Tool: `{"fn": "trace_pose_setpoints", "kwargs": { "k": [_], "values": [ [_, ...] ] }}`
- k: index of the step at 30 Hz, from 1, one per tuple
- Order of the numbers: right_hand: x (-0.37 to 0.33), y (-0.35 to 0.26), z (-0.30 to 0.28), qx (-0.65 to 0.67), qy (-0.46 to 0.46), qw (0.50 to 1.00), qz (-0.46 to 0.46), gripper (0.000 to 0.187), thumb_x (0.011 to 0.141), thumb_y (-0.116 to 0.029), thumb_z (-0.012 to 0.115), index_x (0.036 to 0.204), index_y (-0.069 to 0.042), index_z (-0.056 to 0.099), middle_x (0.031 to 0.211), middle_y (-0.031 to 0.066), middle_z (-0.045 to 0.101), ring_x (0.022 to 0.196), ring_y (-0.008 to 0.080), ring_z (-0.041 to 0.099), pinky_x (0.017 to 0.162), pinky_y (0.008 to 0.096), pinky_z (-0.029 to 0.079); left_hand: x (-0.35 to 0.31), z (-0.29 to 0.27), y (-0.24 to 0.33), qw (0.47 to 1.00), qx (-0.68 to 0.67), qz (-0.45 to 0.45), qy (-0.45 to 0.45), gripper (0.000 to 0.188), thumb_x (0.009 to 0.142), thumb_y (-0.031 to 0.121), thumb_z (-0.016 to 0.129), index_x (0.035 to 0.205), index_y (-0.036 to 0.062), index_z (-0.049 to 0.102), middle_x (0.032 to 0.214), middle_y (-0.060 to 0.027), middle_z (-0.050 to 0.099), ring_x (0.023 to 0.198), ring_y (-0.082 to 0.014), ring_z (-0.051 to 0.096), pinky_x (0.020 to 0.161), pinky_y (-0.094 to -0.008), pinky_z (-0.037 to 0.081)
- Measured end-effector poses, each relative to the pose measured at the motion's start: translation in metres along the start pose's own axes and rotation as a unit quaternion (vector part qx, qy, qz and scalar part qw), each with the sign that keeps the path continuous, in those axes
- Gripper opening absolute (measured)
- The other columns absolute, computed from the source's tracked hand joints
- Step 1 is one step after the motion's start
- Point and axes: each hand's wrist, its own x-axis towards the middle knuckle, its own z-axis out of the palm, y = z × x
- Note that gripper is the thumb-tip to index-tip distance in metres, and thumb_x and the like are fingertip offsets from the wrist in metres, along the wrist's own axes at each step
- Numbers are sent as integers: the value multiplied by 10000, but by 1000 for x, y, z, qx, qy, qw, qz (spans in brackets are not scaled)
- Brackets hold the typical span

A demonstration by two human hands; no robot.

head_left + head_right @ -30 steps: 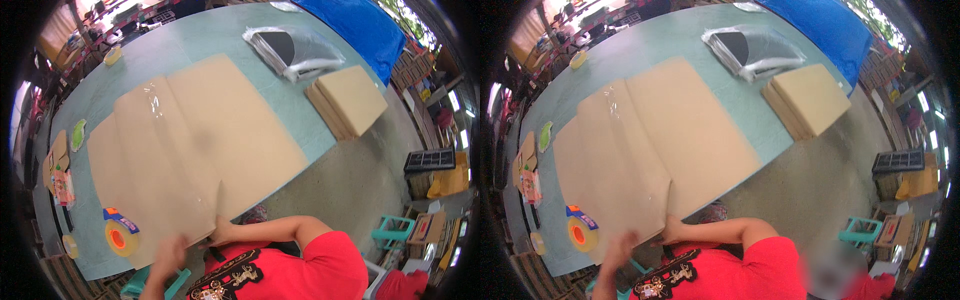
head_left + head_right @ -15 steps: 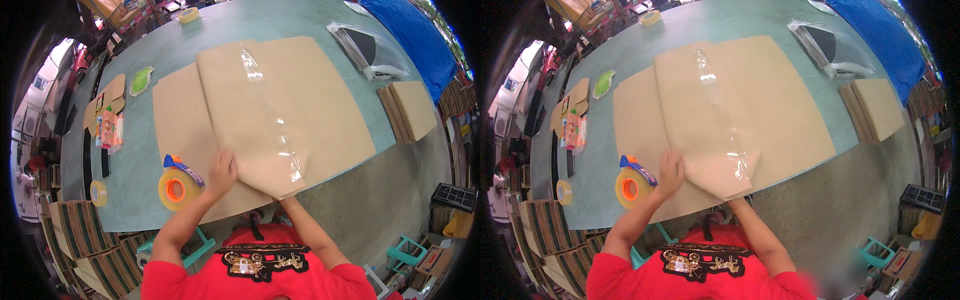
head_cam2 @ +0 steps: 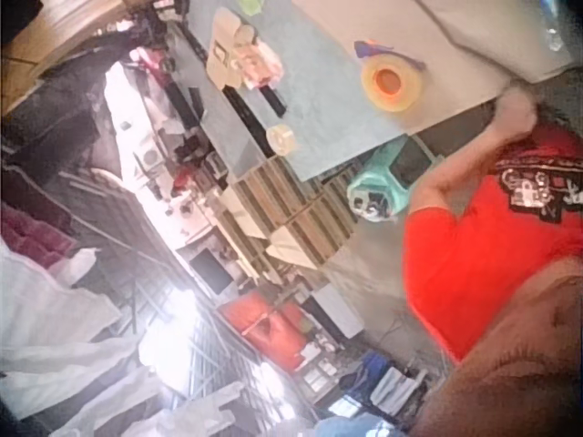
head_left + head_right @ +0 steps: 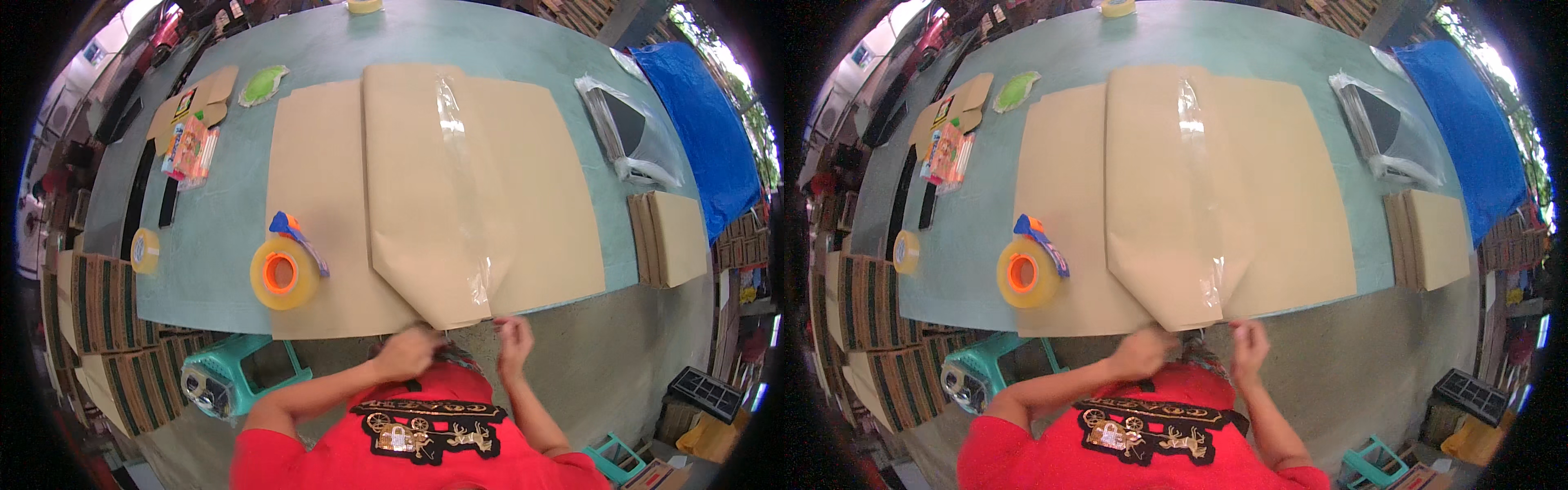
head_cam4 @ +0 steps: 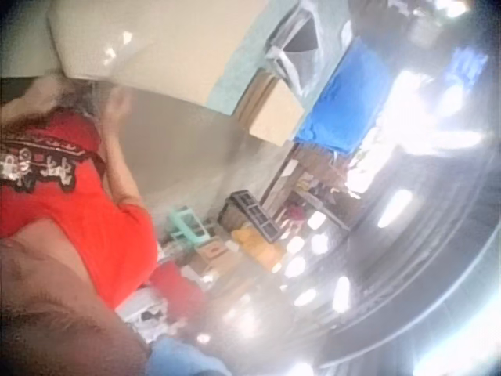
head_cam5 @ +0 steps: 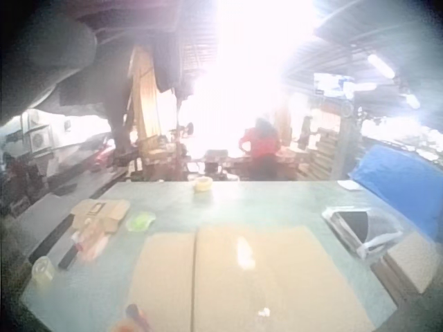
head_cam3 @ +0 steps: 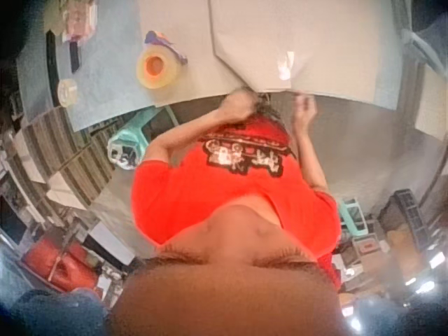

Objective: The person wraps packaged items in brown paper by folding the paper around the item and securing the seams with a tape dispenser. The person completes the wrapping for multiple items, stacking each finished package to the side.

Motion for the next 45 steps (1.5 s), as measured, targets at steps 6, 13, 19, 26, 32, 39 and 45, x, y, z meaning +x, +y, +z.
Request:
{"fn": "trace_pose_setpoints", "kwargs": {
  "k": [6,13,19,26,32,39,45],
  "values": [
    [130,-16,11,273,-74,885,370,298,859,-308,525,885,-12,553,696,54,570,603,149,552,539,264,432,67,-56,-29,733,-516,-392,206,302,865,295,530,940,2,536,816,-105,599,744,-173,598,638,-337,503],
    [87,21,28,225,-95,932,267,293,874,-292,522,890,-2,565,721,32,586,617,130,561,540,285,446,65,13,-11,664,-547,-392,325,316,863,239,540,1042,-16,493,899,-122,598,764,-214,607,654,-344,505],
    [60,-31,-36,161,-489,774,369,497,922,-393,354,937,44,590,841,162,637,707,194,615,631,309,486,16,-33,27,714,-525,-391,-248,272,856,254,553,793,-9,576,682,-102,610,583,-173,609,520,-294,507],
    [171,-42,14,-406,-215,817,-349,549,777,-420,574,1229,-127,467,1305,93,410,1237,261,343,1001,477,260,155,-73,3,970,237,10,46,439,786,402,567,1091,86,557,1137,-176,526,1091,-347,465,928,-399,366],
    [172,6,-14,-476,-305,767,-303,784,650,-425,663,1333,-304,296,1424,12,207,1318,297,141,1029,551,132,93,-79,-51,900,418,112,-54,526,752,354,582,1254,342,426,1414,-123,191,1312,-336,140,1020,-549,138],
    [157,-44,36,-412,-353,779,-313,755,636,-299,675,1308,-341,334,1405,30,246,1321,313,118,1029,561,102,66,-83,-65,896,425,124,-34,602,653,234,640,1191,434,460,1424,-117,164,1307,-388,117,1028,-552,87],
    [151,-23,65,-471,-310,732,-382,749,627,-332,675,1304,-321,354,1413,44,231,1318,306,138,1033,534,106,48,-105,-50,916,381,72,-104,559,645,265,632,1188,288,500,1413,-123,195,1317,-331,135,1042,-546,76]
  ]
}}
